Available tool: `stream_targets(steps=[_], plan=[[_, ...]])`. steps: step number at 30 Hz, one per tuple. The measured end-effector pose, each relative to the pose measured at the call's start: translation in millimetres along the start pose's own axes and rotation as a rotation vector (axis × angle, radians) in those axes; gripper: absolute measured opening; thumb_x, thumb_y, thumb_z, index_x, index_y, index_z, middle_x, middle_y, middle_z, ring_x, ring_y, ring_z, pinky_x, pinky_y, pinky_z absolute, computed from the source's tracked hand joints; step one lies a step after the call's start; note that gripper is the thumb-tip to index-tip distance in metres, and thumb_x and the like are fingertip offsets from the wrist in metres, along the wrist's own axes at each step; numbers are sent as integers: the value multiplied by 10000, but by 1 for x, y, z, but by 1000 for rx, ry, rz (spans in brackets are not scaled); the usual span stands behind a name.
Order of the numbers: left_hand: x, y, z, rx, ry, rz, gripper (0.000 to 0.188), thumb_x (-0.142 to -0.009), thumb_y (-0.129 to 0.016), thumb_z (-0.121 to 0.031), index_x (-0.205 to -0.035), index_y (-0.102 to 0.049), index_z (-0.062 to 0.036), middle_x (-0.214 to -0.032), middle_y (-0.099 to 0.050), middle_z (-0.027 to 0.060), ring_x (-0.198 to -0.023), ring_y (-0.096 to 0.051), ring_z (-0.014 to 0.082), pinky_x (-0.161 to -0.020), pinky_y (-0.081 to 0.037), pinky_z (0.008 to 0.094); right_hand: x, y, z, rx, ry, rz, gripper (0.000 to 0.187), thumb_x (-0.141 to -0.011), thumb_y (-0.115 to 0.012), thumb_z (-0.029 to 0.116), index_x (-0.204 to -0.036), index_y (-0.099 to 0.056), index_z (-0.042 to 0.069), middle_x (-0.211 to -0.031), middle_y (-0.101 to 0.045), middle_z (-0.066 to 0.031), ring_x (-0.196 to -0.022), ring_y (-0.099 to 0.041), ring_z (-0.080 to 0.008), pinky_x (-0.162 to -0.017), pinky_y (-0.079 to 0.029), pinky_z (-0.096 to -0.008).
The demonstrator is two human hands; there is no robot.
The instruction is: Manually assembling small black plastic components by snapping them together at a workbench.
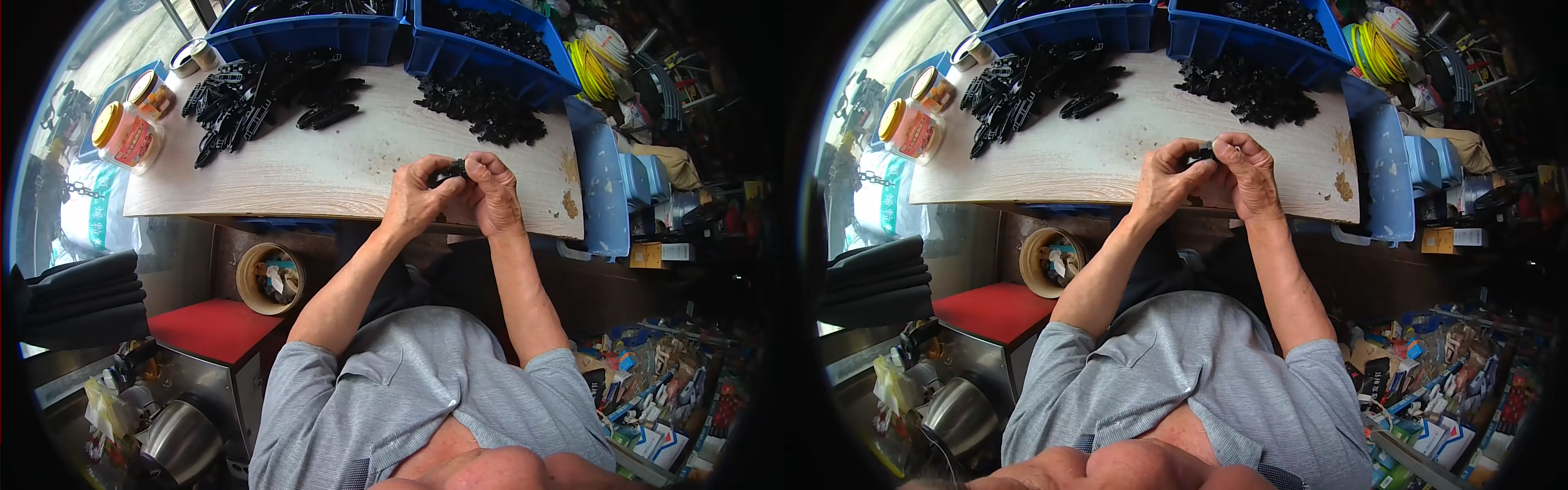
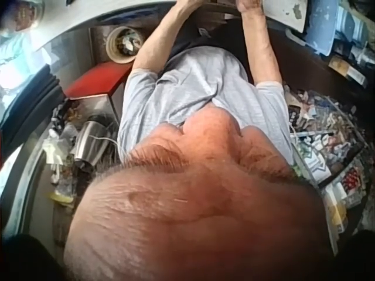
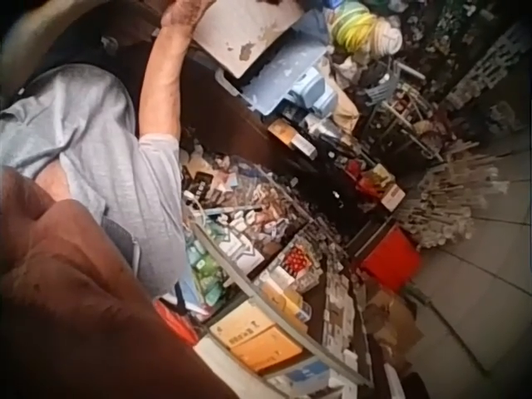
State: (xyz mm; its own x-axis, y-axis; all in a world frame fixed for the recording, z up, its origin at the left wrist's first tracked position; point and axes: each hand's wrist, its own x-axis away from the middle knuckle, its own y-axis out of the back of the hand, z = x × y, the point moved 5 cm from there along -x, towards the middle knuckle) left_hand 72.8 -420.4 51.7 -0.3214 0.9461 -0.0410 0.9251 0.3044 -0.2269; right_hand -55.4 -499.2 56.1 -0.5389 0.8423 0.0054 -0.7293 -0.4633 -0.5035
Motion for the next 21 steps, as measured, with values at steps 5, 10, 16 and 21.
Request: stream_targets(steps=[5,10,16,21], plan=[[-2,4,1,-42,19,-1,257,-875,-755,-111,-1091,-695,15,-836,-697,11,-738,-623,58,-658,-525,223,2,-6,1,37,-87,23,106,-902,-748,113,-997,-715,80,-892,-688,11,-797,-630,-82,-762,-529,-237],[0,3,-9,105,158,-2,226,-905,-724,-158,-1035,-698,25,-818,-690,28,-711,-623,67,-646,-521,219,0,2,0,88,-110,7,111,-902,-742,106,-1004,-708,78,-872,-684,4,-713,-627,-92,-708,-541,-242],[-7,8,3,132,145,-97,176,-914,-697,-140,-956,-692,30,-779,-668,47,-626,-597,79,-586,-520,221,3,-13,1,134,-158,-76,159,-894,-742,182,-976,-659,74,-763,-634,2,-551,-541,-78,-577,-514,-243],[3,7,-6,283,217,-122,146,-903,-692,-111,-935,-688,31,-792,-671,59,-616,-611,89,-571,-525,228,6,-9,5,364,-301,12,264,-906,-716,322,-880,-631,74,-650,-556,21,-480,-492,-73,-496,-479,-246]])
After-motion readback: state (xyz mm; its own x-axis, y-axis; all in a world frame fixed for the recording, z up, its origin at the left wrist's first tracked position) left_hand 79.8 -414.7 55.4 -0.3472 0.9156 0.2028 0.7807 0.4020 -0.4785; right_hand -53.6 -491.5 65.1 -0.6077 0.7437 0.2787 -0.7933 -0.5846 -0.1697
